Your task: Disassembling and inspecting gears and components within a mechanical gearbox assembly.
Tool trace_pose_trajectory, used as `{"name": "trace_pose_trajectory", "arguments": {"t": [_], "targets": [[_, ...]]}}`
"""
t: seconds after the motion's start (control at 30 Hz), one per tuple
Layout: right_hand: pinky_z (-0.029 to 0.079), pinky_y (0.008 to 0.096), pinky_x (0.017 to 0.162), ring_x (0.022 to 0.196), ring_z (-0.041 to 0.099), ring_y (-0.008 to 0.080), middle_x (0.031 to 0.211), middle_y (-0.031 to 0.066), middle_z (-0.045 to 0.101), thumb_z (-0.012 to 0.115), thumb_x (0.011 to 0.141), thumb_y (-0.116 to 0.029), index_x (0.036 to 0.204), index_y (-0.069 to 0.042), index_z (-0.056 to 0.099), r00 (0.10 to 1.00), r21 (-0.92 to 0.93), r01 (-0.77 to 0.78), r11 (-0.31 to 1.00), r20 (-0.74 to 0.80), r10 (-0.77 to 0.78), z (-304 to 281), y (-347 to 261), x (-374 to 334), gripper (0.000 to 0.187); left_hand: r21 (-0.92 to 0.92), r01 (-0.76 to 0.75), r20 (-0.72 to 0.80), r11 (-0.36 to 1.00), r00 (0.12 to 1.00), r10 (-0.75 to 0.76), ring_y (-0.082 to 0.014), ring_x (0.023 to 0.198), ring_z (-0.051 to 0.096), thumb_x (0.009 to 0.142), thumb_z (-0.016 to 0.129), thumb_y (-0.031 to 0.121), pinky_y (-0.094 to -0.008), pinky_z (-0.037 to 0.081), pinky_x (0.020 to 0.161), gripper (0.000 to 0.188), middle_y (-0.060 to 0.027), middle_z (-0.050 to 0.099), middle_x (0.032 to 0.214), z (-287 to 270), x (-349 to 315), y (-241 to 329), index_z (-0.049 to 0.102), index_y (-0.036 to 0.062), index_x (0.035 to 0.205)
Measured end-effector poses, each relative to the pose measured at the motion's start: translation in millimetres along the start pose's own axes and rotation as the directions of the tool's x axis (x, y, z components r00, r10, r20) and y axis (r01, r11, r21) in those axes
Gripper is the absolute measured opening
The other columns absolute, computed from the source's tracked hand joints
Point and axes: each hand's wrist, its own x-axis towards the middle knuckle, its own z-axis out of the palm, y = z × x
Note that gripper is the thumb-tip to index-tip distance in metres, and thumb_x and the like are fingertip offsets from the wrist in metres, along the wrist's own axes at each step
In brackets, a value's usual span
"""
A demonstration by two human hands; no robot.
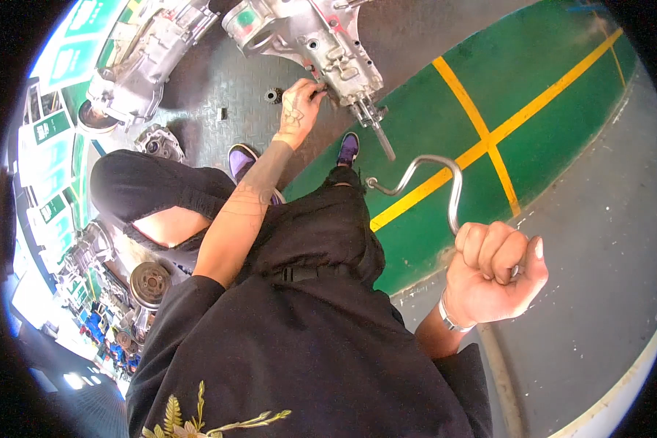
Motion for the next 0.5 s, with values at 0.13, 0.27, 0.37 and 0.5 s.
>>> {"name": "trace_pose_trajectory", "arguments": {"t": [0.13,0.27,0.37,0.5], "targets": [[0.015,0.0290,0.045,0.041,0.013,0.0095,0.046,-0.0018,0.024,0.031,0.094,-0.026,0.050,-0.014,0.027,0.989,-0.023,0.030,0.999,0.144,-0.026,6,-4,6,0.046,-0.026,0.008,-0.060,1.000,0.998,-0.010,-0.0311,0.075,0.063,0.071,0.067,0.003,-0.0376,0.050,0.069,0.018,-0.0140,0.062,0.081,11,0,-12,0.065,-0.0004,0.089],[0.015,0.0292,0.045,0.041,0.014,0.0096,0.045,-0.0016,0.025,0.030,0.094,-0.027,0.050,-0.014,0.028,0.984,-0.022,0.032,0.999,0.178,-0.027,14,-8,12,0.046,-0.367,0.251,-0.099,0.895,0.947,-0.307,-0.0174,0.074,0.066,0.072,0.073,0.003,-0.0261,0.053,0.067,0.020,-0.0125,0.066,0.085,13,-2,-13,0.067,-0.0041,0.089],[0.015,0.0293,0.045,0.040,0.015,0.0099,0.045,-0.0016,0.025,0.029,0.094,-0.028,0.051,-0.014,0.028,0.974,-0.011,0.011,1.000,0.228,-0.008,18,-8,17,0.046,-0.234,0.211,-0.111,0.949,0.964,-0.241,-0.0194,0.068,0.067,0.071,0.074,0.004,-0.0270,0.052,0.063,0.018,-0.0131,0.066,0.081,10,-2,-10,0.068,-0.0040,0.086],[0.015,0.0295,0.045,0.040,0.015,0.0100,0.045,-0.0015,0.025,0.029,0.094,-0.028,0.051,-0.014,0.028,0.961,-0.020,-0.016,1.000,0.276,0.021,26,-15,20,0.046,-0.236,0.204,-0.109,0.950,0.966,-0.234,-0.0212,0.069,0.067,0.071,0.074,0.005,-0.0281,0.052,0.063,0.018,-0.0134,0.066,0.081,15,-2,-4,0.068,-0.0033,0.086]]}}
